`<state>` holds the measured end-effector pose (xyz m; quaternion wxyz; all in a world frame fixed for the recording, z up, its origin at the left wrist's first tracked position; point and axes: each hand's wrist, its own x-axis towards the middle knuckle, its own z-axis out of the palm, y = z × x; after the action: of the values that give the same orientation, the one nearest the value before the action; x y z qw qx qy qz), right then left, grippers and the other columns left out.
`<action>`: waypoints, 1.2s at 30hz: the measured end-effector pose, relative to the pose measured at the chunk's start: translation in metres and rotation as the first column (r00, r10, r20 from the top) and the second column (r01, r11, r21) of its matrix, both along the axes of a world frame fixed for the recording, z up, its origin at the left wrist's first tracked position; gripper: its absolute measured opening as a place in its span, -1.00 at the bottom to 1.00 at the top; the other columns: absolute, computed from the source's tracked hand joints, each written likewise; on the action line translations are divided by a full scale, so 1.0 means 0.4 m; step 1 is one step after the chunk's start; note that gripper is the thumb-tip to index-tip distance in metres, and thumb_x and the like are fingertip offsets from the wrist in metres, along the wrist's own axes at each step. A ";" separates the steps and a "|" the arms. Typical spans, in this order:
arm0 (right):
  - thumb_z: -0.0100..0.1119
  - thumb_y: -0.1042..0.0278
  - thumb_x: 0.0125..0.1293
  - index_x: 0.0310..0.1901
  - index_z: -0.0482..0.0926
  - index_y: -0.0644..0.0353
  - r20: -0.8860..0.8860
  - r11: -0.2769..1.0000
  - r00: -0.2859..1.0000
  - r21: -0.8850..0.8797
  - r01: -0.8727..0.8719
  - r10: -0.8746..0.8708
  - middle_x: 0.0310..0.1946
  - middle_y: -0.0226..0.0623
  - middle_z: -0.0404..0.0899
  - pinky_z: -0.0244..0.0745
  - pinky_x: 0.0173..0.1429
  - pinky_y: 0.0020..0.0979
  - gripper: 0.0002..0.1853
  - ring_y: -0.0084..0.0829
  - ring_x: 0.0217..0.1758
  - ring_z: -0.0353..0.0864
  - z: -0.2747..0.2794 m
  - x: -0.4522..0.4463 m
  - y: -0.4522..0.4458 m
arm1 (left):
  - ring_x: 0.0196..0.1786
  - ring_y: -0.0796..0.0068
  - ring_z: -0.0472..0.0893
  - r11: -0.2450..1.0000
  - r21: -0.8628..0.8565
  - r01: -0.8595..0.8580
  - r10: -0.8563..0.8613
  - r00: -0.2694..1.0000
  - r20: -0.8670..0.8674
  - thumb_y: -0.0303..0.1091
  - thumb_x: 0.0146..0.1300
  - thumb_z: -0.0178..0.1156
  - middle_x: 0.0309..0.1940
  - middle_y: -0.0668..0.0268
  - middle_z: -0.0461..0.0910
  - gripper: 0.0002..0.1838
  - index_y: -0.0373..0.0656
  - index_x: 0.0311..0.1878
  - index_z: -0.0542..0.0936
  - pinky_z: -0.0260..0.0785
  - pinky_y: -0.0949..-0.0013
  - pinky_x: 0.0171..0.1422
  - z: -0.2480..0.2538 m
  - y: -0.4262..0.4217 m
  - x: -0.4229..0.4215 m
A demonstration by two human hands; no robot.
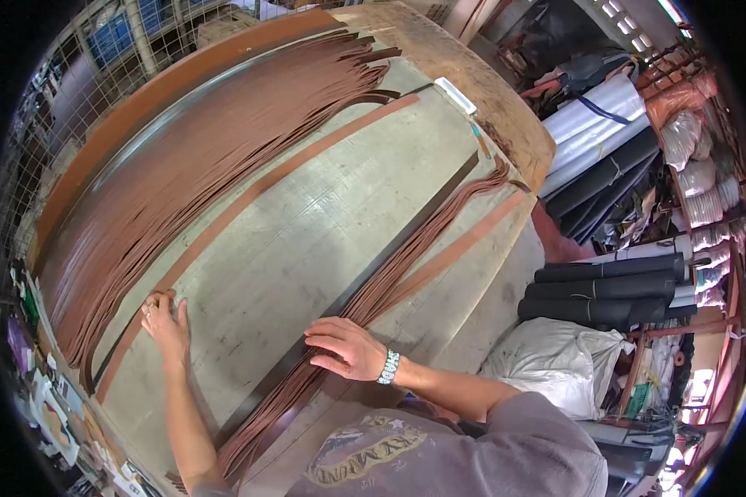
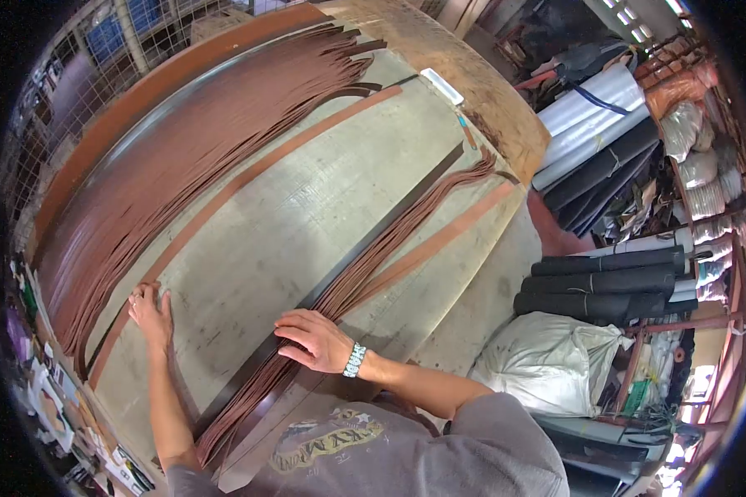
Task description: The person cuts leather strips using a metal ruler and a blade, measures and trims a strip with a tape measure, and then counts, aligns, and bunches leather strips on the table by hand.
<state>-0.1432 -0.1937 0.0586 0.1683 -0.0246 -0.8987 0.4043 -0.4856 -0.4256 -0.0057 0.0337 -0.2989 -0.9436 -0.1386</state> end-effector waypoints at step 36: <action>0.36 0.33 0.36 0.09 0.64 0.18 0.080 0.948 0.980 0.252 -0.195 0.181 -0.05 -0.18 0.72 0.52 0.24 -0.08 -0.69 -0.07 0.05 0.64 0.134 -0.151 -0.260 | 0.01 -0.02 0.65 0.951 0.250 0.183 -0.125 0.965 -0.231 -0.17 0.51 0.17 -0.16 0.07 0.71 -0.74 -0.16 -0.11 0.68 0.45 -0.05 0.09 -0.067 -0.188 0.082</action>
<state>-0.2036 -0.2976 0.1121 0.1054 0.0719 -0.9463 0.2970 -0.4530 -0.5008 -0.0326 0.1634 -0.3779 -0.8805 -0.2352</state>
